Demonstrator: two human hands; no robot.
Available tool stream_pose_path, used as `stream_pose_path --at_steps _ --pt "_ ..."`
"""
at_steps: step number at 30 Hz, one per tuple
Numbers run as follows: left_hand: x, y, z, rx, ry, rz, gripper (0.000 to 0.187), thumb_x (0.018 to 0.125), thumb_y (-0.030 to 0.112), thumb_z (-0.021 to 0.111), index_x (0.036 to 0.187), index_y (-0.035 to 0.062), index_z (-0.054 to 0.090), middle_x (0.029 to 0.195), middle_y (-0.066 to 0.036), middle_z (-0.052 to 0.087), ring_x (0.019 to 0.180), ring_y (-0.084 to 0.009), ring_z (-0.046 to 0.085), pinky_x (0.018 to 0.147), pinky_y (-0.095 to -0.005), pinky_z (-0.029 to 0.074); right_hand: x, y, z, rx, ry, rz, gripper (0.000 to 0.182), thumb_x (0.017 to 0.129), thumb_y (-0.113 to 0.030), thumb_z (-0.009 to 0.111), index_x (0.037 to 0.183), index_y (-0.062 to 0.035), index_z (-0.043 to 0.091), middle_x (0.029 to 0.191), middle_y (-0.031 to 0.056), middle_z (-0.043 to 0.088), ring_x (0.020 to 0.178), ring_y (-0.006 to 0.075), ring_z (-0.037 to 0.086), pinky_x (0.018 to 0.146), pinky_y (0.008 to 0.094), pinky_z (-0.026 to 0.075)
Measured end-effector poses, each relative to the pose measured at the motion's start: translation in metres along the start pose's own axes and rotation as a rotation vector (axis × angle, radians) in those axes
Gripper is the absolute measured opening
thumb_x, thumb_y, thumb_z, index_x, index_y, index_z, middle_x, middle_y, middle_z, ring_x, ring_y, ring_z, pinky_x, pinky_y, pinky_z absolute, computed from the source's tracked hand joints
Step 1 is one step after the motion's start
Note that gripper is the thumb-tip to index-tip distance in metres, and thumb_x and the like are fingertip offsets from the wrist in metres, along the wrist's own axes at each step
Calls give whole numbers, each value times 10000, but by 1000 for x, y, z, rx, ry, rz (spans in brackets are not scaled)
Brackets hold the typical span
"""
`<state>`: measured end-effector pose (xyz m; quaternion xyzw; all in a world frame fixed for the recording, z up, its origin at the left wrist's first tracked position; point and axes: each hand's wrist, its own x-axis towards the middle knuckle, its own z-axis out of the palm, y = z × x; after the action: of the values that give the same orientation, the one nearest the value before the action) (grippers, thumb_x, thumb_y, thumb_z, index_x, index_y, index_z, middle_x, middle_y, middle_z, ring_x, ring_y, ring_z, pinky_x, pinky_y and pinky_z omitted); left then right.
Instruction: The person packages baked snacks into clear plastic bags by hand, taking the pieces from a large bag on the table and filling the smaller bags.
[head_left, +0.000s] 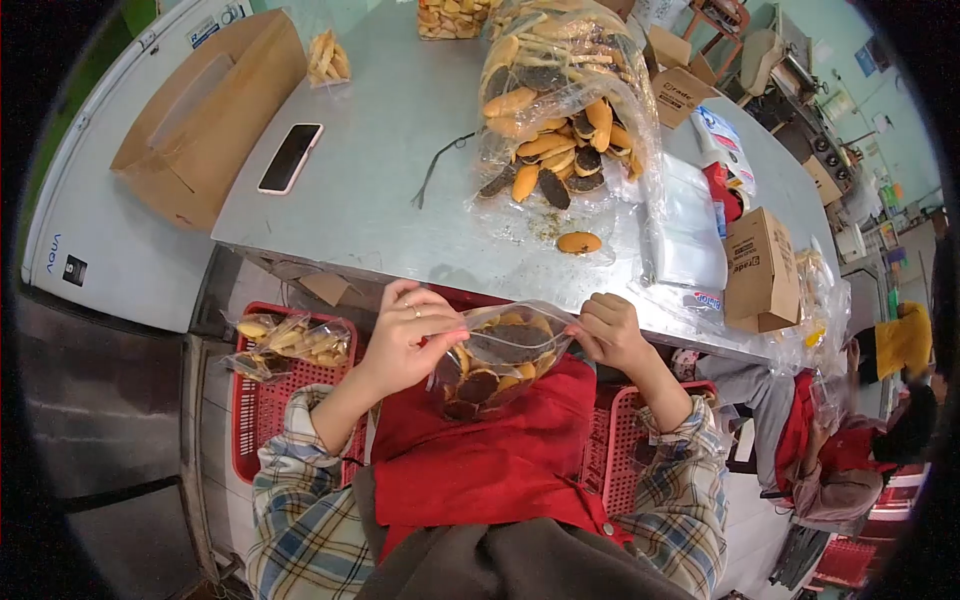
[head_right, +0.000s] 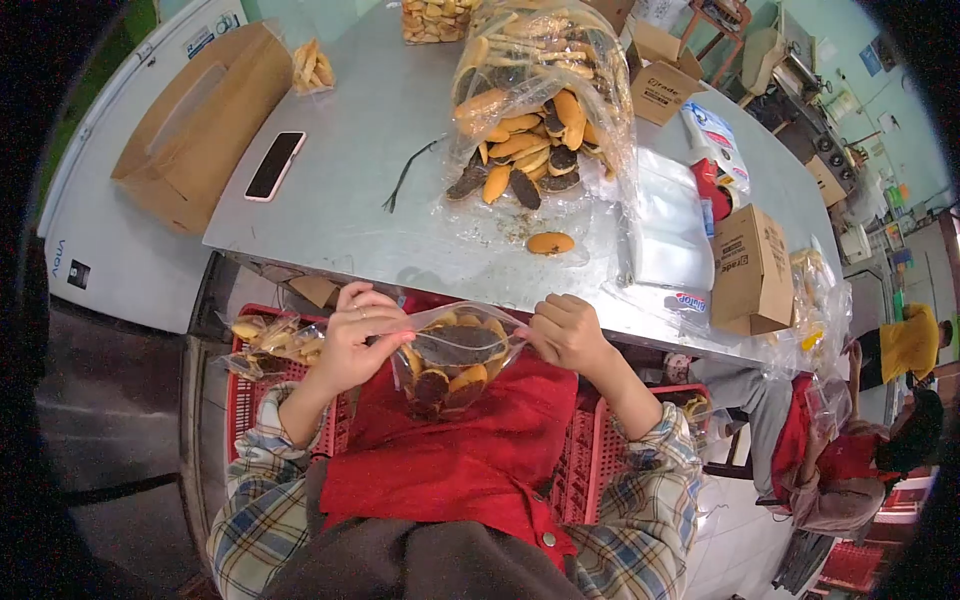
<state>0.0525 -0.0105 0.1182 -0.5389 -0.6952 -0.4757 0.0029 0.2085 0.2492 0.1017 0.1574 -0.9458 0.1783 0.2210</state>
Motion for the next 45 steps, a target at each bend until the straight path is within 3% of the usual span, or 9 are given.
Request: stream_pose_path --at_steps 6,11,14,20,27,34,38,42,45 --pt "11 5 14 -34 -46 100 16 694 83 669 707 92 664 740 19 646 784 -126 575 884 -387 293 36 6 -55 512 -144 297 663 644 -253 764 1209 -49 484 1076 110 567 1003 233 536 853 329 412" --pt "17 12 14 15 -76 144 43 692 73 649 705 112 659 743 29 647 781 -119 576 901 -397 284 89 -31 -61 216 -757 151 399 667 -265 707 994 -66 595 947 94 584 920 265 556 768 362 451" --pt "9 0 10 13 -35 89 60 678 69 650 707 120 657 746 33 647 774 -122 578 906 -402 283 85 -23 -44 52 -728 53 260 702 -213 661 894 -50 597 827 75 567 815 255 558 654 364 455" --pt "5 5 11 67 22 92 59 671 74 663 714 114 654 751 32 645 768 -134 580 886 -406 303 94 -48 -25 129 -355 -11 175 693 -188 671 781 -75 570 738 52 530 748 253 544 624 365 450" --pt "2 2 13 62 61 74 62 677 95 682 726 93 646 784 1 642 762 -157 578 857 -374 339 100 -60 -41 227 161 47 187 744 -119 637 921 -68 607 839 83 601 808 263 582 671 347 466" --pt "1 4 12 -100 -7 66 107 677 113 703 749 68 638 789 -25 637 753 -188 578 784 -329 380 90 -45 -60 409 -597 361 144 809 -72 547 917 5 602 729 166 624 673 323 611 622 359 482" --pt "0 8 13 -161 -7 56 130 678 132 716 752 62 635 781 -35 631 744 -201 575 767 -335 386 100 -47 -70 628 -652 686 200 813 -88 549 978 1 617 748 180 625 664 303 621 623 363 487" --pt "-5 8 20 -153 -38 83 192 667 158 738 803 66 637 893 -65 617 815 -212 560 782 -338 383 105 -38 -62 300 -1000 420 300 784 -153 602 1078 -94 602 754 152 638 638 291 619 586 357 485" --pt "-4 9 19 -251 -105 94 498 619 229 785 1037 60 573 1121 -123 542 1016 -254 522 892 -359 367 88 -44 -42 308 -892 383 274 709 -192 650 969 -109 630 716 137 627 643 286 614 594 374 479"
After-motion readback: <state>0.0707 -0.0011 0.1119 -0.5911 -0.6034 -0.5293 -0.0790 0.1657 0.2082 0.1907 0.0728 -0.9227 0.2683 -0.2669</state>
